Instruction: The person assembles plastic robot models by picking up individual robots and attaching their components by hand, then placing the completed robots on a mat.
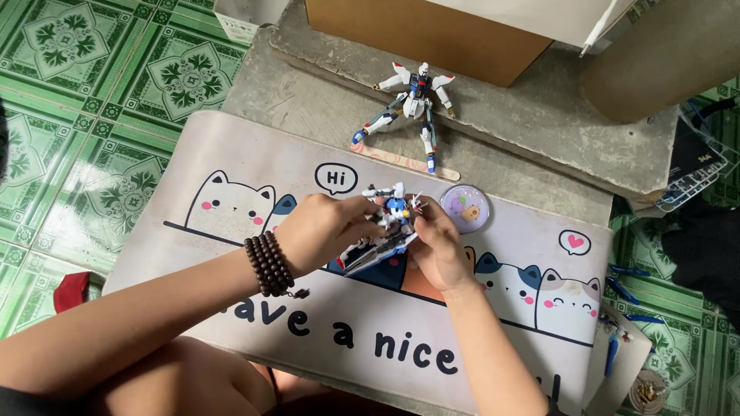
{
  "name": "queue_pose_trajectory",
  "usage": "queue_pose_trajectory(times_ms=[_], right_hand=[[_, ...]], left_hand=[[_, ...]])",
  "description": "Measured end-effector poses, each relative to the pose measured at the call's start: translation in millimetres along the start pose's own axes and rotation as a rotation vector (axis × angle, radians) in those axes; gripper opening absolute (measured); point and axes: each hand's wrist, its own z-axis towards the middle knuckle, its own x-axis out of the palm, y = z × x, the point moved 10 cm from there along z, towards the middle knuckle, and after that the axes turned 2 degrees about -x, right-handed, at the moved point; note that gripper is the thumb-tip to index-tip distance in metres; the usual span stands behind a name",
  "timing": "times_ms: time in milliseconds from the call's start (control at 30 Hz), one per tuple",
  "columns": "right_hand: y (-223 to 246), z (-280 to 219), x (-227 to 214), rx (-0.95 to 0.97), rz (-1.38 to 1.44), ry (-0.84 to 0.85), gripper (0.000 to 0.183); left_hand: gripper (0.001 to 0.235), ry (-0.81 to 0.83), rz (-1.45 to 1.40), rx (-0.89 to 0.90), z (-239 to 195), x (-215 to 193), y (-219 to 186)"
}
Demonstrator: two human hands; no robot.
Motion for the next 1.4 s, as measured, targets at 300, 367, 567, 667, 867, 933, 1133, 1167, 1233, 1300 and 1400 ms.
queue_pose_trajectory(times_ms=[300,367,567,667,867,933,1133,1167,1233,1300,1400], right_hand=[[2,-3,3,-0.137,-0.148,0.055,0.061],[6,-3,9,-0.134,-0.146,0.050,0.061],[2,-2,-1,-0.068,-0.022,0.005,0.068],[-9,1,-12,0.007,0.069,-0.051,0.066],[-31,-6,-54,0.081,0.317,-0.301,0.057],[-43,-11,-63,0.106,0.447,-0.369,0.048],[-29,-2,-38,0.081,0.602,-0.192,0.047],[-31,0,-44,0.072,0.628,-0.183,0.050],[-30,2,-45,0.075,0.659,-0.172,0.054],[-23,-1,-47,0.092,0.636,-0.293,0.060],[-15,-5,-36,0.122,0.616,-0.299,0.070]], left_hand=[[0.020,0.045,-0.228,-0.106,4,8,16],[0.021,0.047,-0.218,-0.107,6,10,16],[0.024,0.032,-0.142,-0.088,10,7,13],[0.025,0.038,-0.081,-0.074,10,4,5],[0.050,0.301,-0.330,-0.173,11,14,-18],[0.061,0.469,-0.604,-0.300,4,24,-15],[0.032,0.387,-0.374,-0.390,-3,24,26],[0.035,0.389,-0.122,-0.275,-1,23,24],[0.038,0.388,0.129,-0.173,-2,24,21],[0.047,0.460,0.297,-0.140,-6,30,20],[0.046,0.508,0.313,-0.194,-12,41,35]])
